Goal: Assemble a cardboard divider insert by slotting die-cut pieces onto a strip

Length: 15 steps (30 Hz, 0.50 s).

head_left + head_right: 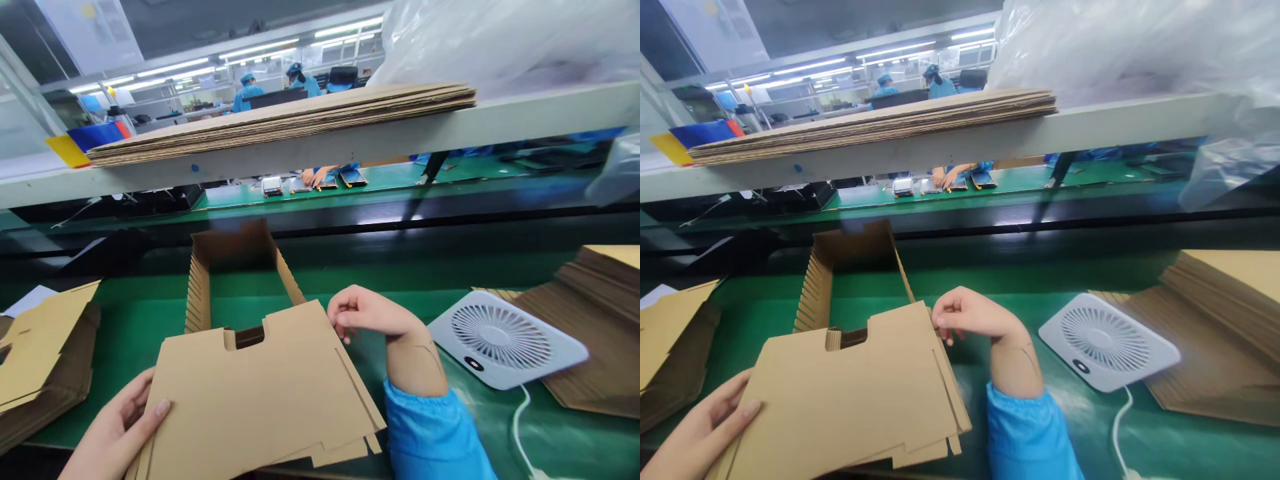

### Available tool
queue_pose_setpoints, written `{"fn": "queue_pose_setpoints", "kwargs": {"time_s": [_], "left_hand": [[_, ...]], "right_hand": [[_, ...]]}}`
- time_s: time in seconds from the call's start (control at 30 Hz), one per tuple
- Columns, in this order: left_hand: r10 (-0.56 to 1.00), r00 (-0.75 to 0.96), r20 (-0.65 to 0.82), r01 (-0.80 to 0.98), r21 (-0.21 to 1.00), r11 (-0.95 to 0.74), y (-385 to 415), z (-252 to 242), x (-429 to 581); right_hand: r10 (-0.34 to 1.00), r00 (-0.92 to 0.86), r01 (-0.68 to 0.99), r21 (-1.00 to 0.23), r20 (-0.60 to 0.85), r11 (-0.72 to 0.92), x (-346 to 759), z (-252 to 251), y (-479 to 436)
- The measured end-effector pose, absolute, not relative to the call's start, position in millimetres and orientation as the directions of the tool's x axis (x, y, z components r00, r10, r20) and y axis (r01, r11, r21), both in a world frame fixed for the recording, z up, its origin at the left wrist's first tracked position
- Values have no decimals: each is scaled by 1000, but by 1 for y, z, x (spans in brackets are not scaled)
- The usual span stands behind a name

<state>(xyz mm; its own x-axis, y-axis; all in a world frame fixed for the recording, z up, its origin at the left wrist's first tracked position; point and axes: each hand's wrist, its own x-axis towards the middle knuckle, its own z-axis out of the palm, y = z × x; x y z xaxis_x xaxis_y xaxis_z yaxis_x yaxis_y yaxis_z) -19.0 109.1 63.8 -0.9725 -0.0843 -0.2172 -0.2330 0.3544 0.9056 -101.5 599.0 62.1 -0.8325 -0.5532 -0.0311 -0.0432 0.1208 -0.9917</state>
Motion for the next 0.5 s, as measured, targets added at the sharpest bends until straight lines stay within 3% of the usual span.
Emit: {"fn": "queue_pose_setpoints", "kwargs": {"time_s": [0.17, 0.3, 0.4, 0.5], "left_hand": [[-187, -977, -105, -162, 932, 325, 118, 88, -21], [-192, -974, -118, -172, 940, 295, 124, 94, -20], [-142, -972, -188, -213, 958, 192, 123, 86, -15], [-167, -974, -155, -179, 974, 140, 113, 73, -7]], "right_hand": [[-578, -816, 33, -999, -7, -33, -112, 47, 591], [-593, -804, 33, -992, 48, -125, -115, 40, 594], [-550, -812, -78, -970, 197, -232, -117, 37, 594], [-399, -826, -208, -873, 399, -442, -120, 34, 587]]}}
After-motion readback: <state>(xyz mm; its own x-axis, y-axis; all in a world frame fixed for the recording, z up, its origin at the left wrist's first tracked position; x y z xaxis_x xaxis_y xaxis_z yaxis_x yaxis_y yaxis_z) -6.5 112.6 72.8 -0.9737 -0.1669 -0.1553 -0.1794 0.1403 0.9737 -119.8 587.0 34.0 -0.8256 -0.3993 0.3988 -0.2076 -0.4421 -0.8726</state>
